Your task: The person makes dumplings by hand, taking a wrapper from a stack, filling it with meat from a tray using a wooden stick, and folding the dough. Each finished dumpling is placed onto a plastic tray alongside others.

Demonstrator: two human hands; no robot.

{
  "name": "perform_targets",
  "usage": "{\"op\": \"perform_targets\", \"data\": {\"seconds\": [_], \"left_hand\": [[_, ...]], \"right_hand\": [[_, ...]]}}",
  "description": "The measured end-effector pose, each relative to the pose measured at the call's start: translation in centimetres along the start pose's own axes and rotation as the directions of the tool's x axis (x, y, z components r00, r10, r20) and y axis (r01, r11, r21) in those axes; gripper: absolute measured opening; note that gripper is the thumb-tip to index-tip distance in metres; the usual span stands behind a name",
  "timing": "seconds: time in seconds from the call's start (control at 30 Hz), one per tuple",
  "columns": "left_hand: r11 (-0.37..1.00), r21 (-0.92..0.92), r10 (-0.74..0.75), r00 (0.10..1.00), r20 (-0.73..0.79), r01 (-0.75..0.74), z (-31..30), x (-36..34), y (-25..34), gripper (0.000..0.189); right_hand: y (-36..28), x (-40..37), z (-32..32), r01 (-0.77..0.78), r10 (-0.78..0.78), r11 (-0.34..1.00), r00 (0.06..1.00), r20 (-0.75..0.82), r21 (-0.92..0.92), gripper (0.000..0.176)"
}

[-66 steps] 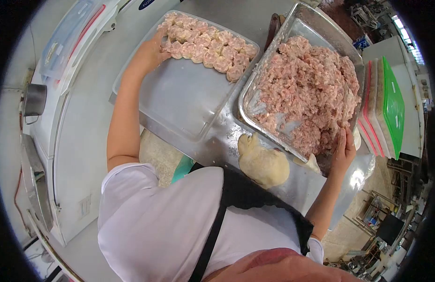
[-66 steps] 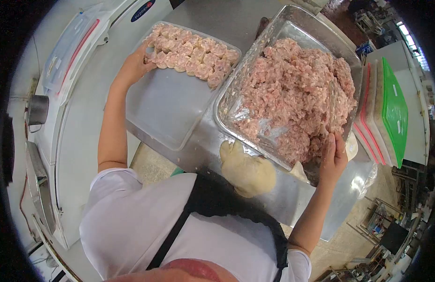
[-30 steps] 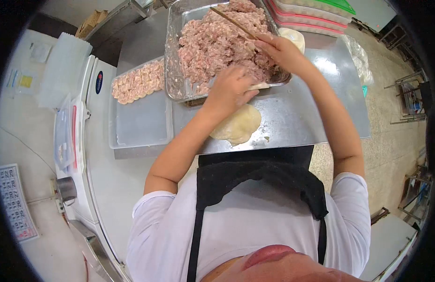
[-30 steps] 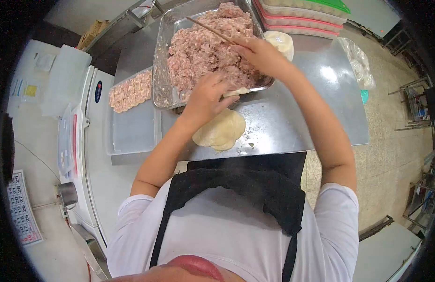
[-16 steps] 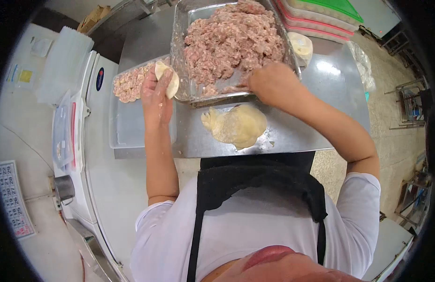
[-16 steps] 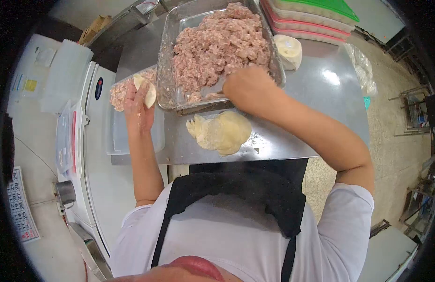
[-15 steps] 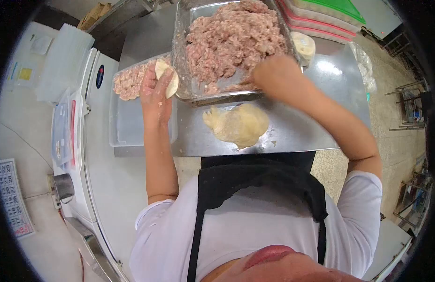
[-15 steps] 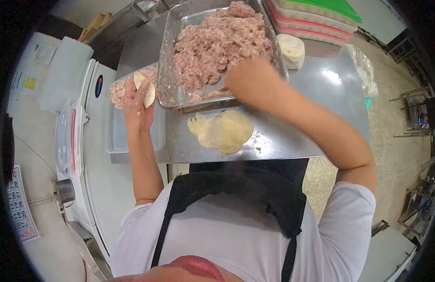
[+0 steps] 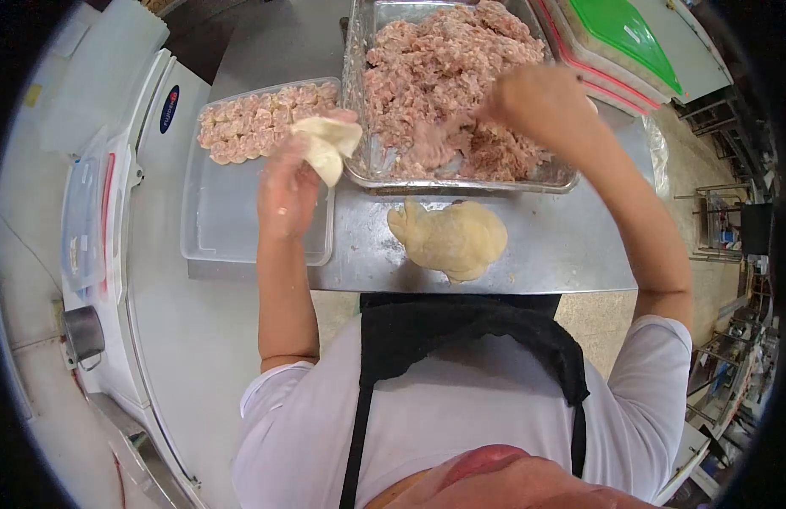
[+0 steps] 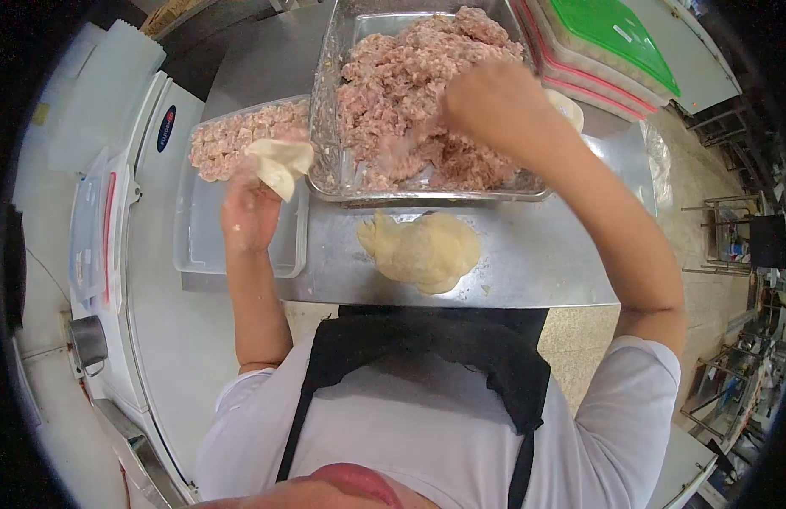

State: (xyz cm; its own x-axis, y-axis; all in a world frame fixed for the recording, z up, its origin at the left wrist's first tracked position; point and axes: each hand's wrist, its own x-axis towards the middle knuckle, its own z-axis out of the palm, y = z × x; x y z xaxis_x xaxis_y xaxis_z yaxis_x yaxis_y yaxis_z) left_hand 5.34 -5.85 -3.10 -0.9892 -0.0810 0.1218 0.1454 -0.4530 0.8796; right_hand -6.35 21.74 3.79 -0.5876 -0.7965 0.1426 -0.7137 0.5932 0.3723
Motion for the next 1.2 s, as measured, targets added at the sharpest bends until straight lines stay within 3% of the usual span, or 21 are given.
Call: {"op": "perform_targets", "data": {"seconds": [0.03, 0.07, 0.1, 0.13, 0.17, 0.2, 0.23, 0.27, 0.33, 0.4, 0.43, 0.47, 0.53, 0.63, 0.67, 0.73, 0.83, 0.97, 1.03, 1.17, 1.2], "left_hand": [[0.987, 0.159, 0.029, 1.000, -0.012, -0.027, -0.1, 0.0, 0.1, 0.040], [0.987, 0.158, 0.029, 0.999, -0.014, -0.026, -0.1, -0.1, 0.2, 0.040], [0.872, 0.484, 0.103, 0.994, -0.019, -0.081, -0.1, -0.2, 0.5, 0.036], [0.650, 0.751, 0.175, 0.985, 0.002, -0.117, -0.1, -0.3, 0.6, 0.032], [0.653, 0.748, 0.176, 0.984, 0.000, -0.117, -0.1, -0.3, 0.5, 0.032], [0.781, 0.616, 0.195, 0.977, -0.087, -0.101, -0.1, -0.6, 0.4, 0.029], [0.882, 0.463, 0.195, 0.965, -0.177, -0.093, -0.2, -0.6, 0.3, 0.026], [0.884, 0.459, 0.195, 0.963, -0.184, -0.091, -1.6, -0.6, -0.1, 0.026], [0.995, 0.096, 0.055, 0.981, -0.184, -0.037, -5.0, -0.9, -0.9, 0.029], [0.998, -0.026, 0.048, 0.979, -0.200, -0.055, -5.3, -0.3, -1.2, 0.030], [0.986, -0.145, 0.045, 0.975, -0.218, -0.078, -5.2, -0.2, -1.1, 0.032], [0.986, -0.143, 0.046, 0.974, -0.223, -0.080, -4.9, -0.1, -0.9, 0.032], [0.924, -0.377, -0.016, 0.982, -0.188, -0.057, -4.1, -0.2, -0.2, 0.038], [0.840, -0.538, 0.009, 0.994, -0.110, -0.067, -4.2, -1.1, 0.9, 0.041], [0.839, -0.540, 0.010, 0.993, -0.114, -0.071, -4.7, -1.3, 0.7, 0.041], [0.950, -0.262, 0.100, 0.962, -0.256, -0.168, -5.5, -1.8, 0.0, 0.040], [0.982, -0.158, 0.029, 0.908, -0.417, -0.104, -5.5, -1.9, 0.2, 0.039], [0.967, -0.224, 0.020, 0.913, -0.409, -0.122, -4.5, -1.6, 0.5, 0.035], [0.965, -0.231, 0.028, 0.927, -0.374, -0.122, -4.3, -1.8, 0.5, 0.036], [0.985, -0.155, 0.020, 0.946, -0.324, -0.074, -3.6, -3.2, 0.8, 0.039], [0.992, -0.101, 0.034, 0.940, -0.340, -0.072, -3.6, -3.4, 0.4, 0.039]], "right_hand": [[1.2, 1.4, 0.9, 0.003, -0.003, 1.000, 1.000, 0.001, -0.001, 0.031], [2.5, 2.8, 2.1, -0.003, 0.002, 1.000, 0.999, -0.040, -0.019, 0.030], [3.0, 3.5, 2.9, -0.009, 0.006, 0.999, 0.997, -0.081, -0.038, 0.028], [1.8, 3.5, 3.7, -0.007, 0.003, 0.999, 0.997, -0.078, -0.041, 0.028], [-0.4, 3.1, 4.8, 0.005, -0.004, 0.999, 1.000, 0.020, -0.039, 0.028], [-2.1, 2.4, 5.0, 0.019, -0.015, 0.999, 0.993, 0.119, -0.035, 0.027], [-3.4, 0.9, 4.1, 0.053, -0.051, 0.999, 0.995, 0.090, -0.014, 0.025], [-4.4, -0.5, 3.3, 0.088, -0.088, 0.996, 0.994, 0.058, 0.006, 0.024], [-4.1, -0.6, 1.6, 0.106, -0.115, 0.991, 0.986, 0.118, 0.080, 0.030], [-1.7, 1.3, 0.2, 0.119, -0.126, 0.991, 0.985, 0.117, 0.064, 0.036], [-0.5, 3.0, -0.5, 0.050, -0.053, 0.998, 0.987, 0.153, 0.023, 0.030], [0.6, 4.9, -0.6, -0.015, 0.018, 1.000, 0.982, 0.187, -0.020, 0.025], [3.0, 8.2, 1.9, -0.043, 0.045, 0.995, 0.999, 0.020, -0.089, 0.020], [3.6, 11.7, 7.7, 0.019, -0.029, 0.997, 0.991, -0.131, -0.076, 0.015], [2.5, 11.8, 8.4, 0.024, -0.034, 0.997, 0.991, -0.130, -0.077, 0.015], [-0.8, 11.3, 8.2, 0.046, -0.051, 0.998, 0.993, -0.107, -0.044, 0.021], [-4.1, 6.9, 5.2, 0.083, -0.087, 0.995, 0.992, 0.095, 0.049, 0.013], [-6.2, 0.4, 2.8, 0.181, -0.191, 0.980, 0.973, 0.128, 0.084, 0.015], [-5.5, -0.7, 0.2, 0.195, -0.211, 0.977, 0.944, 0.255, 0.085, 0.018], [-2.0, 1.9, -0.8, 0.050, -0.045, 0.999, 0.963, 0.264, -0.013, 0.024], [-2.1, 2.4, 1.0, 0.063, -0.067, 0.997, 0.994, 0.084, 0.039, 0.028]]}}
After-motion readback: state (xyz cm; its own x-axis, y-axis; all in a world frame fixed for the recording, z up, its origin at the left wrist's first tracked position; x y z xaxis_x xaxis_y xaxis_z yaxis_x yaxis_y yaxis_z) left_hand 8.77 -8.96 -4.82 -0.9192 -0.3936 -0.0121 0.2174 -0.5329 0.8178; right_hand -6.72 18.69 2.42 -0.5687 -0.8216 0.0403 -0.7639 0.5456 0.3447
